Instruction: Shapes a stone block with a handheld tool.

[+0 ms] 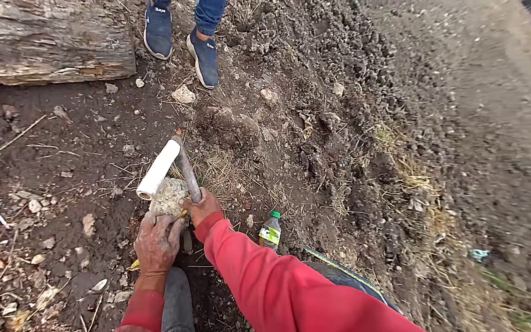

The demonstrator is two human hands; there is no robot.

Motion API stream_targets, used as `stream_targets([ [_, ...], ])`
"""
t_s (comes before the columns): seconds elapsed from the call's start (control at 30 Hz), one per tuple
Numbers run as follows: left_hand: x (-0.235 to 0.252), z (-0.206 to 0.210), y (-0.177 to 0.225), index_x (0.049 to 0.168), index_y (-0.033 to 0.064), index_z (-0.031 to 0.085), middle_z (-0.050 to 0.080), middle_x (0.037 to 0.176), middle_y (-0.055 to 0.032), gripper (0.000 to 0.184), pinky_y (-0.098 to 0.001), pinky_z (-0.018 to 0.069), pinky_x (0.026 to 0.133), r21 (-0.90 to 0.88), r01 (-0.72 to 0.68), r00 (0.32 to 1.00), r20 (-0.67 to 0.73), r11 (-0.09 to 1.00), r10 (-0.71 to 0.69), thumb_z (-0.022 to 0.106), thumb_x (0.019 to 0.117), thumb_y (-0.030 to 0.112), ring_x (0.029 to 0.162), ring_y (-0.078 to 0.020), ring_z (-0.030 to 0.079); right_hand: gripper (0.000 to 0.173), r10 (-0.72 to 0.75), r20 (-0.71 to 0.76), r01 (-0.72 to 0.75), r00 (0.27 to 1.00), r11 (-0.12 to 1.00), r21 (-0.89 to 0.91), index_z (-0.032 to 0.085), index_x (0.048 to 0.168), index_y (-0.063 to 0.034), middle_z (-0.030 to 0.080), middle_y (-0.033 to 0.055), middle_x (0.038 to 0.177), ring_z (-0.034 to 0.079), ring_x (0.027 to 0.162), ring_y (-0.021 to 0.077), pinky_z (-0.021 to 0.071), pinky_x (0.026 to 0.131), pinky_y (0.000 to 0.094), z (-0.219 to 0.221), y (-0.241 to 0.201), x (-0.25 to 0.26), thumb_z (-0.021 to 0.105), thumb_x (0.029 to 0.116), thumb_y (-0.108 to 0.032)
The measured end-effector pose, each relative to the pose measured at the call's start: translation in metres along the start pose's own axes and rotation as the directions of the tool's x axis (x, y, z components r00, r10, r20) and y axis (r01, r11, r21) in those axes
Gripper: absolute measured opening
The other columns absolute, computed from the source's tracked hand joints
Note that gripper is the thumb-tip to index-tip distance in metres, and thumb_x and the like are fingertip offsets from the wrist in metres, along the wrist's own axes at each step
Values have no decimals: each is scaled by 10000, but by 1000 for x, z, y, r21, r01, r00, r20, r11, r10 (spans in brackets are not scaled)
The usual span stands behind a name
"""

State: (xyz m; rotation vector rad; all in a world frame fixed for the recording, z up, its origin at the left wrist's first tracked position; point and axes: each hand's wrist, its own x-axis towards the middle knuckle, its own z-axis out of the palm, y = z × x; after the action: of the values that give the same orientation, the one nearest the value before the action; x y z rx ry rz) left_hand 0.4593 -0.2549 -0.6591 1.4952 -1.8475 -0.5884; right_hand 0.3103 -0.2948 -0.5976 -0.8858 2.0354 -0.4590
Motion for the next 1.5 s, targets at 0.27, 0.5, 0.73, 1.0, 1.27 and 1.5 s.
stream_targets([
  [0.27, 18, 0, -6, 1153, 200, 768, 648, 1185, -131, 406, -581, 446, 905, -73, -71, 994, 82, 995, 77, 650, 860, 455, 1083, -358, 593, 485, -17, 37, 20, 999, 996, -88, 625, 1248, -47, 695, 191, 1064, 676, 1006, 351, 533, 906, 571, -9, -8, 1, 782, 915, -364],
  [0.5, 46, -10, -17, 1286, 272, 709, 553, 1444, -76, 470, -582, 355, 1147, -124, -126, 924, 348, 984, 162, 726, 833, 395, 1420, -364, 408, 446, 18, 0, -18, 1000, 998, 66, 613, 1203, -32, 685, 193, 1045, 673, 975, 342, 540, 876, 562, -2, 4, 8, 794, 903, -308],
  [0.73, 38, -6, -17, 1314, 223, 688, 581, 1445, -37, 485, -522, 351, 1186, -176, -137, 938, 293, 975, 185, 662, 863, 398, 1441, -290, 431, 484, 22, -11, -20, 1000, 991, 132, 567, 1248, -52, 679, 181, 1026, 674, 941, 326, 549, 842, 542, -2, 0, 7, 794, 908, -311],
  [1.0, 40, -5, -23, 1218, 282, 749, 539, 1489, -83, 383, -562, 336, 1186, -175, -166, 913, 345, 970, 218, 616, 899, 448, 1478, -349, 368, 489, 40, -14, -38, 999, 992, 122, 559, 1245, -48, 672, 190, 1033, 669, 948, 330, 545, 847, 545, -5, -4, 11, 797, 908, -311],
  [1.27, 46, -5, -28, 1198, 369, 751, 527, 1483, -103, 363, -566, 362, 1164, -81, -252, 881, 393, 964, 263, 580, 917, 522, 1482, -371, 346, 431, 20, -10, -18, 1000, 989, 147, 564, 1206, -45, 691, 168, 933, 699, 827, 302, 577, 782, 513, -17, 3, 18, 761, 939, -320],
  [1.5, 49, -4, -33, 1234, 392, 732, 529, 1467, -140, 413, -578, 393, 1137, -84, -289, 875, 380, 954, 299, 598, 899, 593, 1443, -382, 403, 335, -246, 95, 224, 965, 954, 200, 563, 1242, -73, 584, 87, 730, 542, 554, 182, 489, 537, 360, -84, -46, 27, 643, 1021, -311],
])
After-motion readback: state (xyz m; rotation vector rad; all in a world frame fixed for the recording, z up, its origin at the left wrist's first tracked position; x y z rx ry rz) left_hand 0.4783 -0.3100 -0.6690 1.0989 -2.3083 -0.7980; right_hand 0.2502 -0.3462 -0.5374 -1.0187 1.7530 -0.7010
